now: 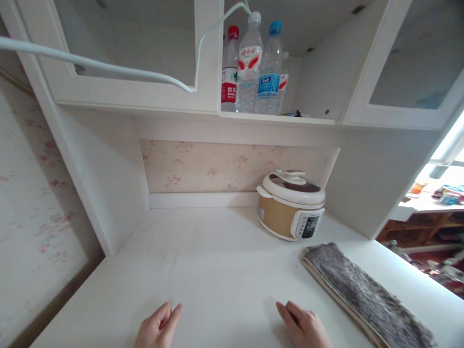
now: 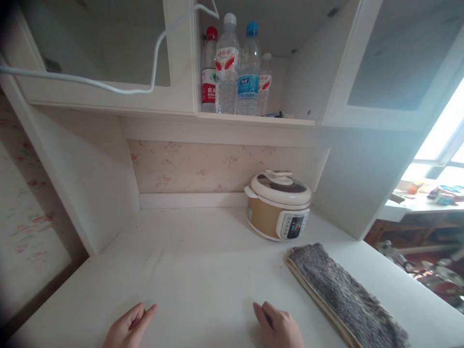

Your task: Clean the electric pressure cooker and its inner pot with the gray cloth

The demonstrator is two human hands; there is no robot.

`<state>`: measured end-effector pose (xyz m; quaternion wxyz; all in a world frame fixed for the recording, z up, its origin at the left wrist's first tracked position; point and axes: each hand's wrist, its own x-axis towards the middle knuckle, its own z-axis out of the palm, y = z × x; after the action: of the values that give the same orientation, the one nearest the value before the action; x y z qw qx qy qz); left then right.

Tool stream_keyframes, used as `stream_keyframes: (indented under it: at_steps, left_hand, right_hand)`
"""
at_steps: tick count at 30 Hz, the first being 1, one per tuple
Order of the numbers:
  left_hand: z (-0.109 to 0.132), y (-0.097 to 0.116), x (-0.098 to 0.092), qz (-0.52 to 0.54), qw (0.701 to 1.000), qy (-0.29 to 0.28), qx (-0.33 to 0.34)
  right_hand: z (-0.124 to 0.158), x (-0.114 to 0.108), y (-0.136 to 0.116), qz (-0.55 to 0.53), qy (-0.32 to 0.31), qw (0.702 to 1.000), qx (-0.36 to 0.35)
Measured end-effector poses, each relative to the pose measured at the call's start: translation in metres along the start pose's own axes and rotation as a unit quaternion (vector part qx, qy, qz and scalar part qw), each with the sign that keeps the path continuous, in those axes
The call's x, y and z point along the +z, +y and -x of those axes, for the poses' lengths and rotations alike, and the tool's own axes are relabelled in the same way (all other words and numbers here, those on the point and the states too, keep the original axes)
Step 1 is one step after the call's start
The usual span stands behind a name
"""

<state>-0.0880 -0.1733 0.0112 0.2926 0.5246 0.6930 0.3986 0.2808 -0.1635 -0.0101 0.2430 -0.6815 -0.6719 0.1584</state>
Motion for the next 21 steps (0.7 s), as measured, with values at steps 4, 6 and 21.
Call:
stream_keyframes:
  at_steps: [4,6,21]
  left_hand:
    - [0.001,0.004,-0.001,-0.004,1.000,0.007,-0.004]
    - [0.001,0.005,-0.001,-0.009,1.000,0.008,-0.003]
    - [0.001,0.005,0.000,-0.050,0.999,0.009,0.020]
  right_hand:
    - [0.001,-0.001,-0.001,0.011,0.010,1.000,-0.003]
    - [0.003,-0.003,-0.004,0.015,0.016,1.000,-0.005]
    - [0.011,-0.009,-0.015,0.051,0.026,0.998,-0.004]
